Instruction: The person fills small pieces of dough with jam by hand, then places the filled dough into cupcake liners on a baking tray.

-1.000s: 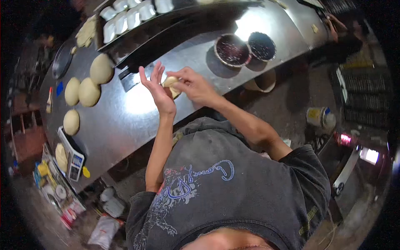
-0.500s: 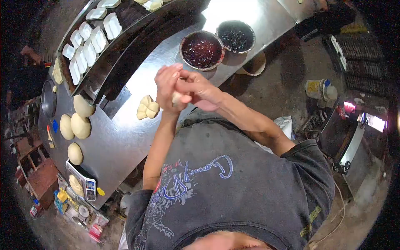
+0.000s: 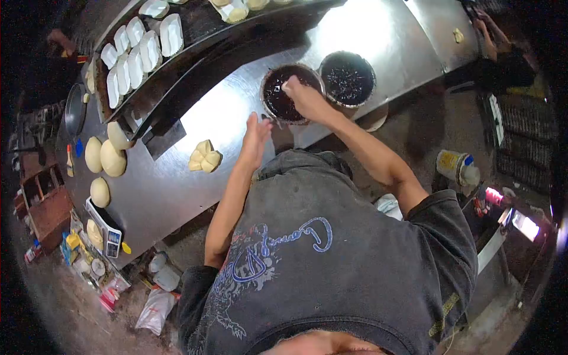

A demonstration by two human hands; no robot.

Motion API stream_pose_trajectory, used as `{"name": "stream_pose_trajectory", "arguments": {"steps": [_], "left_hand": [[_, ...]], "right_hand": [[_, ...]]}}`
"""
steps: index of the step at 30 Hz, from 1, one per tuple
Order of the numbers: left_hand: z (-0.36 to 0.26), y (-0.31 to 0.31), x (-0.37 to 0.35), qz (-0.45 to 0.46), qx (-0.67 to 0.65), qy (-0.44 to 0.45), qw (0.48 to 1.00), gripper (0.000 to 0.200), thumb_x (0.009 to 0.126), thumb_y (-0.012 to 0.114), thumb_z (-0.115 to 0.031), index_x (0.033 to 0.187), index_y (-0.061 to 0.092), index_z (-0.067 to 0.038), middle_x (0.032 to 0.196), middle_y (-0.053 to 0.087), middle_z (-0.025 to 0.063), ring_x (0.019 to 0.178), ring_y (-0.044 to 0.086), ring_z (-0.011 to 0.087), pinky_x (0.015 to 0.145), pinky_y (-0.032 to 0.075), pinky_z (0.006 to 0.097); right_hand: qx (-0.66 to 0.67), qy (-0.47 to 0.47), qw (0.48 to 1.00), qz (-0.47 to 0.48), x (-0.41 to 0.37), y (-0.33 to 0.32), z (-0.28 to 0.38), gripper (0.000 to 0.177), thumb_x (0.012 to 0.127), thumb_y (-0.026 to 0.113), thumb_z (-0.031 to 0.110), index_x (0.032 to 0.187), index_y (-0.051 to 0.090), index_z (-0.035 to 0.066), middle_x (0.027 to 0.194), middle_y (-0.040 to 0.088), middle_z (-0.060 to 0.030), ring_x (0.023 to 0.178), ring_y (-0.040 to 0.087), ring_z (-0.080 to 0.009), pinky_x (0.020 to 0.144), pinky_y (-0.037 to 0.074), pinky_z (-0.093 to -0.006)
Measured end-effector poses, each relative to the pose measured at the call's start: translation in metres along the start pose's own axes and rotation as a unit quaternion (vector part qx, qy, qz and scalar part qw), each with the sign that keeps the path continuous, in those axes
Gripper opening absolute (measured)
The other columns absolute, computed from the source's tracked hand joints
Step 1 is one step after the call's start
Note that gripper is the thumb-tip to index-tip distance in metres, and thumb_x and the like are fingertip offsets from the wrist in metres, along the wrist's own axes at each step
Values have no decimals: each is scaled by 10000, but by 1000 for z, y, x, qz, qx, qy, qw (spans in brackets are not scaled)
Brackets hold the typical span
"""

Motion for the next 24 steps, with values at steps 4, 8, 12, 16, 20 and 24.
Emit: {"name": "stream_pose_trajectory", "arguments": {"steps": [4,8,12,16,20,24], "left_hand": [[-18,30,-16,-20,-82,-20,996,819,1029,397,-608,1549,209,-4,1468,449,197,1295,511,271,1077,403,390],[-19,28,-13,-33,-79,-26,996,801,1035,384,-603,1546,226,-8,1469,448,201,1284,514,270,1094,394,398],[-23,26,-11,0,-41,-25,999,760,1044,371,-588,1535,278,-15,1460,469,187,1297,501,273,1104,383,408],[-31,28,-10,-51,-31,-12,998,691,1056,393,-538,1534,303,-47,1443,501,169,1299,492,287,1123,359,418],[-62,34,-30,-95,112,133,980,558,1068,433,-421,1506,373,-81,1446,515,154,1289,507,269,1103,377,399],[-101,60,-60,-6,195,249,949,461,1066,487,-297,1462,449,-64,1383,576,134,1213,573,230,1084,401,369]], "right_hand": [[-95,-40,992,70,-10,14,-21,196,972,524,117,1064,435,-32,1008,633,-319,946,626,-501,760,481,-559],[-42,-46,992,111,-1,-10,-14,305,1009,493,250,1156,521,-16,1033,638,-319,983,636,-472,809,504,-537],[23,14,990,142,-3,-21,2,468,1036,437,443,1162,578,15,999,671,-295,958,649,-485,844,502,-555],[-62,10,972,225,-13,-1,-7,475,1019,479,459,1041,646,14,968,691,-259,943,655,-474,826,512,-527],[75,-25,993,83,-3,-27,21,414,1008,533,387,992,642,-12,921,664,-234,895,652,-394,782,500,-460],[461,97,882,25,4,-50,66,397,1063,469,371,1198,628,33,1123,671,-101,1059,631,-204,946,484,-326]]}}
Point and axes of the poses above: each hand's wrist, its own x-axis towards the middle knuckle, its own y-axis out of the palm, z = x × y, the point moved 3 cm from there along x, towards the middle knuckle
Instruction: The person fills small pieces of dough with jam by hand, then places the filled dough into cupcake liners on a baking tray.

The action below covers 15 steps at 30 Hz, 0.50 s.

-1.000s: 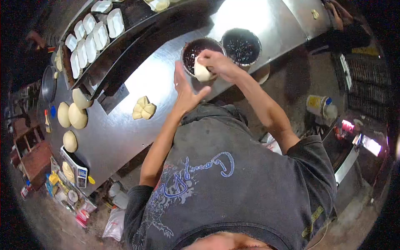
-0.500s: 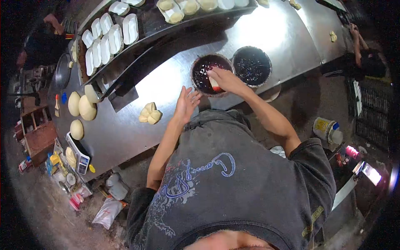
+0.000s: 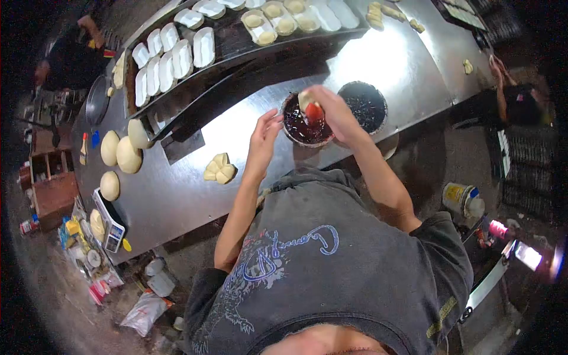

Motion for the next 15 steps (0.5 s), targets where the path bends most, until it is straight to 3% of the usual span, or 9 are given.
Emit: {"name": "stream_pose_trajectory", "arguments": {"steps": [2,5,6,7,9,12,15], "left_hand": [[-28,10,-8,38,10,68,997,452,1050,520,-210,1461,442,-39,1363,588,146,1229,566,232,1071,424,362],[-39,8,-18,41,44,139,988,411,1042,534,-138,1429,497,-4,1348,604,144,1223,577,230,1042,452,342],[-55,4,-26,38,61,159,985,397,1044,530,-135,1417,516,-1,1345,608,142,1217,582,228,1038,453,335],[-65,1,-33,33,78,180,980,385,1046,526,-132,1406,534,2,1342,612,141,1212,587,226,1034,454,329],[-67,-9,-45,-35,-1,199,979,377,1045,552,-143,1394,561,-1,1332,625,115,1180,595,183,1016,455,301],[-64,-36,-68,-85,-94,190,974,452,1034,595,-185,1445,516,-15,1333,619,89,1159,586,134,1001,458,273],[-69,-63,-89,-118,-105,203,966,476,1033,600,-203,1460,500,-19,1332,618,90,1161,585,131,999,459,274]], "right_hand": [[264,10,960,89,-8,19,23,419,1074,442,364,1303,566,36,1246,633,-120,1150,607,-218,991,479,-345],[403,26,907,118,-27,59,36,414,1058,465,320,1387,488,69,1298,588,-122,1177,578,-223,1017,479,-380],[423,12,895,138,-32,71,31,441,1024,487,227,1429,439,59,1355,550,-121,1240,546,-228,1064,458,-385],[410,-49,886,212,-29,84,24,554,969,532,143,1488,354,63,1388,531,-117,1273,533,-239,1114,433,-409],[375,-45,921,91,-44,110,15,676,907,561,-8,1524,293,61,1403,525,-109,1304,517,-220,1119,430,-391],[298,-74,949,76,-57,147,8,694,886,607,-78,1511,332,45,1434,507,-105,1332,494,-188,1086,449,-339],[147,-124,981,26,-62,182,-3,622,895,665,-64,1462,425,28,1376,556,-96,1293,526,-166,1057,459,-288]]}}
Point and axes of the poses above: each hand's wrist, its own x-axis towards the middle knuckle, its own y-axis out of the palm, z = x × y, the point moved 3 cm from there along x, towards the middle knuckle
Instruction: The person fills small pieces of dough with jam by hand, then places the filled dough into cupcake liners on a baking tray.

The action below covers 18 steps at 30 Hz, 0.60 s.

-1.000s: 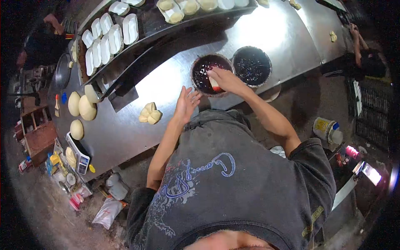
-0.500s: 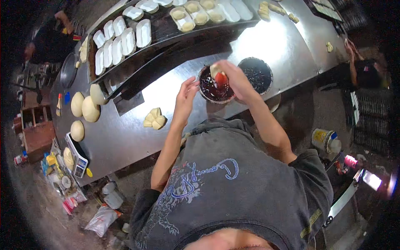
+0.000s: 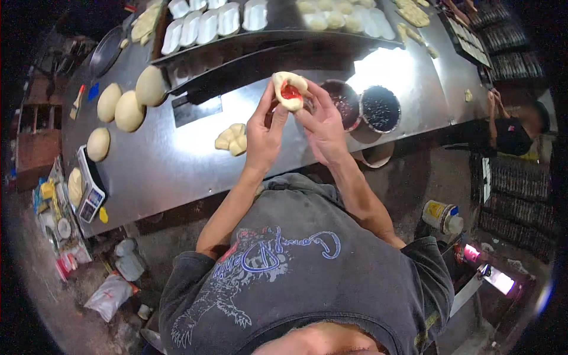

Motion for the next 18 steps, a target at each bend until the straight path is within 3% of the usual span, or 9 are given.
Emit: {"name": "stream_pose_trajectory", "arguments": {"steps": [1,3,4,5,9,12,13,16,18], "left_hand": [[-5,-10,-2,2,-6,8,1000,485,1030,606,-228,1459,503,-26,1315,626,77,1147,587,122,973,464,259],[-14,-34,-10,9,14,-47,999,472,1035,598,-242,1449,517,-30,1305,631,68,1123,586,107,943,467,240],[-18,-43,-14,18,16,-24,999,424,1035,595,-254,1397,559,-37,1279,642,63,1100,592,115,937,468,250],[-22,-53,-17,26,17,-2,1000,382,1035,593,-266,1345,602,-43,1253,654,59,1078,597,123,931,469,259],[-34,-93,-30,70,82,135,985,244,1006,621,-272,1076,738,-69,1104,701,60,1014,624,214,942,453,342],[-40,-124,-31,144,233,174,946,207,995,635,-252,1052,744,-86,1027,722,41,963,620,202,886,449,323],[-45,-127,-33,85,287,221,928,219,982,657,-256,1122,732,-105,864,692,13,896,584,157,832,437,310],[-53,-141,-34,2,199,59,978,292,968,681,-249,1223,693,-108,785,610,-16,836,537,102,801,439,282],[-65,-150,-30,-17,121,94,988,346,978,671,-215,1297,645,-84,819,539,-33,780,484,43,736,414,203]], "right_hand": [[-49,-32,998,-10,-3,12,-6,436,968,662,67,1378,521,20,1202,637,-65,1085,612,-121,939,506,-255],[-122,-2,993,0,-7,19,-21,324,1004,620,104,1308,555,12,1044,644,-34,911,602,-89,814,505,-234],[-158,14,987,4,-10,23,-27,277,1022,599,122,1273,573,8,965,648,-19,824,597,-73,752,504,-224],[-167,43,985,22,-13,28,-31,212,1059,547,218,1152,598,34,842,604,6,676,522,-46,593,435,-214],[-141,213,963,87,-17,36,-46,216,1072,510,288,1053,601,93,787,588,10,615,516,-52,523,409,-218],[-166,132,975,73,-13,58,-57,222,1038,569,232,1127,685,65,800,610,1,735,576,-85,638,461,-228],[-160,107,978,79,-13,67,-61,271,1011,609,221,1198,692,43,917,623,-22,840,587,-99,734,489,-242],[-241,1,963,121,-18,100,-66,289,966,675,212,1180,687,19,1036,587,-33,879,590,-102,785,505,-251],[-246,-59,960,118,-18,116,-80,251,919,732,178,1099,689,10,1049,565,-30,869,592,-108,787,511,-257]]}}
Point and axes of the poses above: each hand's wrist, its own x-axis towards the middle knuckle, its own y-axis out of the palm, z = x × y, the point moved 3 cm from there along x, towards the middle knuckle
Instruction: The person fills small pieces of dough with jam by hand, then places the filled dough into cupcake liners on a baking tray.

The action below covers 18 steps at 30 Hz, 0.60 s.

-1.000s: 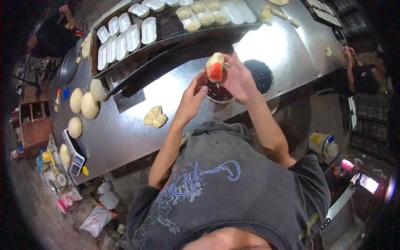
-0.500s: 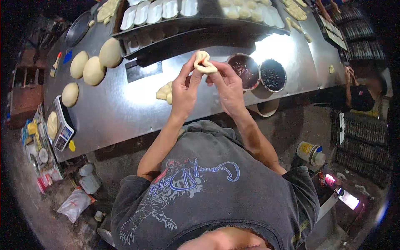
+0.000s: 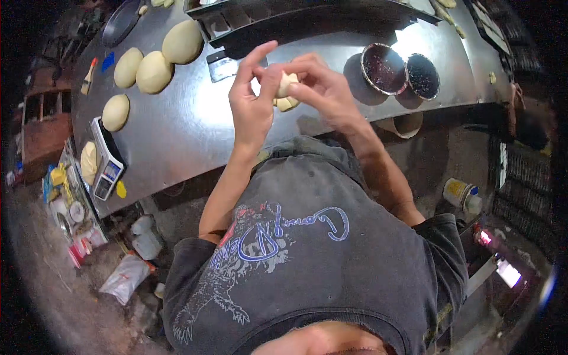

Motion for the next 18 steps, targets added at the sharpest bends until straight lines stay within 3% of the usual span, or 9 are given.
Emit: {"name": "stream_pose_trajectory", "arguments": {"steps": [2,3,6,7,10,13,14,16,18], "left_hand": [[-2,-8,3,-14,-31,-12,999,376,992,652,-198,1346,603,-81,854,542,-37,792,482,39,744,414,205],[-1,-8,7,-12,-41,0,999,441,1033,591,-277,1427,526,-87,914,564,-26,849,525,68,778,446,224],[3,-2,22,-41,-61,-46,996,494,1040,565,-353,1443,500,-76,998,595,18,898,563,105,830,472,250],[18,-10,31,28,-28,-70,997,542,1047,521,-434,1439,499,-61,1106,610,69,976,590,137,872,488,279],[49,-25,32,181,-132,-303,926,562,1059,480,-471,1244,638,35,1067,682,74,872,635,101,741,511,251],[29,-29,28,106,-70,-209,970,537,1073,469,-432,1157,679,55,1002,699,58,765,618,78,657,490,227],[32,-30,27,73,-109,-163,978,446,1067,508,-384,1068,735,0,869,664,9,682,572,56,618,462,201],[23,-29,26,27,-144,-94,985,379,1064,528,-338,1146,726,-26,1003,638,18,703,563,55,615,469,214],[18,-37,29,59,-119,-67,989,343,1038,580,-297,1249,684,-48,1062,606,36,779,575,81,648,482,230]], "right_hand": [[46,-1,998,-31,1,15,2,202,880,771,141,1011,687,13,1001,562,-19,848,589,-110,759,508,-262],[-88,-87,992,-13,5,17,19,192,842,800,107,920,645,24,965,558,-35,795,587,-134,712,501,-286],[-232,-176,956,41,13,27,38,247,834,794,62,1035,651,42,964,554,-55,798,542,-140,665,460,-262],[-260,-206,942,43,17,28,43,282,800,834,91,1016,658,49,933,551,-49,787,542,-149,639,459,-269],[-243,-170,952,72,25,36,47,286,785,853,128,976,659,40,939,554,-47,791,547,-151,640,463,-269],[-289,-71,954,42,41,18,29,295,779,860,166,942,652,37,831,589,-26,729,535,-112,653,459,-257],[-297,-38,954,26,47,13,24,287,789,854,172,935,647,37,806,595,-19,715,530,-102,659,458,-257],[-261,5,965,-14,62,11,24,234,885,774,197,891,608,32,792,608,13,764,571,-81,722,476,-269],[-29,37,999,-24,77,14,7,275,849,824,196,916,617,28,839,635,-16,747,586,-92,673,482,-245]]}}
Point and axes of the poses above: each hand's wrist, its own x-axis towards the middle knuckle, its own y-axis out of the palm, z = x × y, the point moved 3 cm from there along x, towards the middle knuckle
